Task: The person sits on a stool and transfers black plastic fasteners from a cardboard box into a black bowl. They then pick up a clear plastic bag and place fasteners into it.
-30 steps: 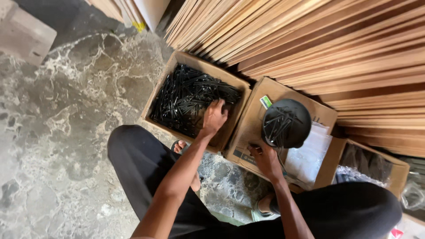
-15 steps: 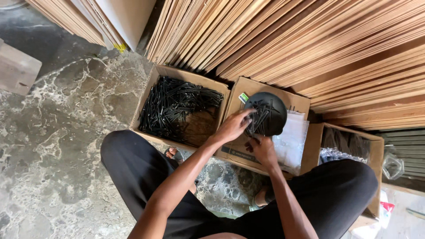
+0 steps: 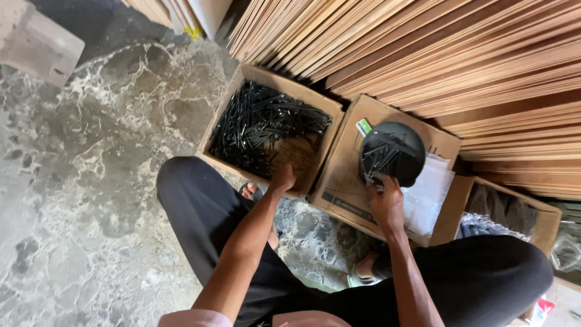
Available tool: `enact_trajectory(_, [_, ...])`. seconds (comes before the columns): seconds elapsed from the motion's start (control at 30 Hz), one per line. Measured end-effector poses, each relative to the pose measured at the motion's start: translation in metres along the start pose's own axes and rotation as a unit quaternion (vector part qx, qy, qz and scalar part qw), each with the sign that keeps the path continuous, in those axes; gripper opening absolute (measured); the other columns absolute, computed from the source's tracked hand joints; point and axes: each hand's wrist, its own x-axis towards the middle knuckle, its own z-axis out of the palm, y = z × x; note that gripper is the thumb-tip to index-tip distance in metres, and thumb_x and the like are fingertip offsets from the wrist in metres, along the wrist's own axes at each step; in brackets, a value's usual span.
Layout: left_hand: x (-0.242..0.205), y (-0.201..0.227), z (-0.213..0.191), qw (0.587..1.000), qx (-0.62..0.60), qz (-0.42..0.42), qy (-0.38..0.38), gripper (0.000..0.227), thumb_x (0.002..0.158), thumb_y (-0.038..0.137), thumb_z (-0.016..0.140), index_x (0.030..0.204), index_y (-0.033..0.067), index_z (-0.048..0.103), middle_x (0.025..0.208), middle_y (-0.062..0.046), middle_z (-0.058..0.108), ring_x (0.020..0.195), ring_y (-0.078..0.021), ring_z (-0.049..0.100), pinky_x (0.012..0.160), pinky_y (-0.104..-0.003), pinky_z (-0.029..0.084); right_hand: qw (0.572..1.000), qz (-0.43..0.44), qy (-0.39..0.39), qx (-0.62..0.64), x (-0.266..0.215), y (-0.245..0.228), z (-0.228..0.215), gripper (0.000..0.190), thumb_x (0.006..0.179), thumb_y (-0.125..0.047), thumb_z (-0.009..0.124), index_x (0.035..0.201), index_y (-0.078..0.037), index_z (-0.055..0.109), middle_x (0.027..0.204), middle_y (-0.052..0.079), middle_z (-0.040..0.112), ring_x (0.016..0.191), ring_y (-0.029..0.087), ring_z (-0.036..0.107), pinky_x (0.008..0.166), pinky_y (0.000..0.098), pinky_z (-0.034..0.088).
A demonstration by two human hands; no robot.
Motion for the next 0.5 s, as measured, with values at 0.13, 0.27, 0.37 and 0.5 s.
enact_trajectory(0.13, [-0.026, 0.019, -0.024, 0.999, 0.004, -0.035, -0.017, 0.038, 0.083, 0.016, 0.049, 0.118, 0.0019, 0.051, 0.114, -0.025, 0.055, 0.106, -0.0384, 0.055, 0.086, -0.048, 0.049, 0.997, -0.046, -0.058, -0.014, -0.006, -0.030, 0.006, 0.016, 0.084, -0.007, 0.056, 0.098, -0.002, 0.063, 0.086, 0.017, 0.058, 0.085, 0.038, 0.060, 0.065, 0.0438, 0.056])
enact_trajectory(0.27, [-0.019, 0.010, -0.016, 0.999, 0.005, -0.038, -0.029, 0.034, 0.081, 0.013, 0.053, 0.111, -0.0026, 0.055, 0.110, -0.026, 0.057, 0.105, -0.0409, 0.056, 0.086, -0.049, 0.049, 0.987, -0.055, -0.150, 0.007, -0.008, -0.036, 0.018, 0.016, 0.086, -0.010, 0.058, 0.096, 0.001, 0.064, 0.089, 0.019, 0.062, 0.085, 0.036, 0.063, 0.067, 0.0404, 0.057])
enact_trajectory(0.37, [-0.013, -0.001, -0.016, 0.997, 0.011, -0.072, -0.033, 0.033, 0.081, 0.014, 0.056, 0.109, -0.0043, 0.056, 0.108, -0.026, 0.058, 0.104, -0.0404, 0.056, 0.085, -0.049, 0.049, 0.981, -0.047, -0.185, 0.016, -0.007, -0.035, 0.031, 0.016, 0.087, -0.011, 0.058, 0.097, 0.000, 0.064, 0.088, 0.018, 0.063, 0.084, 0.035, 0.064, 0.067, 0.0396, 0.057])
enact_trajectory(0.5, [-0.016, 0.001, -0.041, 0.987, -0.056, -0.149, 0.021, 0.032, 0.083, 0.013, 0.052, 0.110, -0.0038, 0.050, 0.109, -0.026, 0.057, 0.105, -0.0394, 0.056, 0.087, -0.048, 0.049, 0.978, -0.036, -0.207, 0.015, -0.006, -0.026, 0.047, 0.016, 0.081, -0.011, 0.062, 0.096, -0.005, 0.066, 0.089, 0.014, 0.065, 0.083, 0.030, 0.066, 0.067, 0.0339, 0.057])
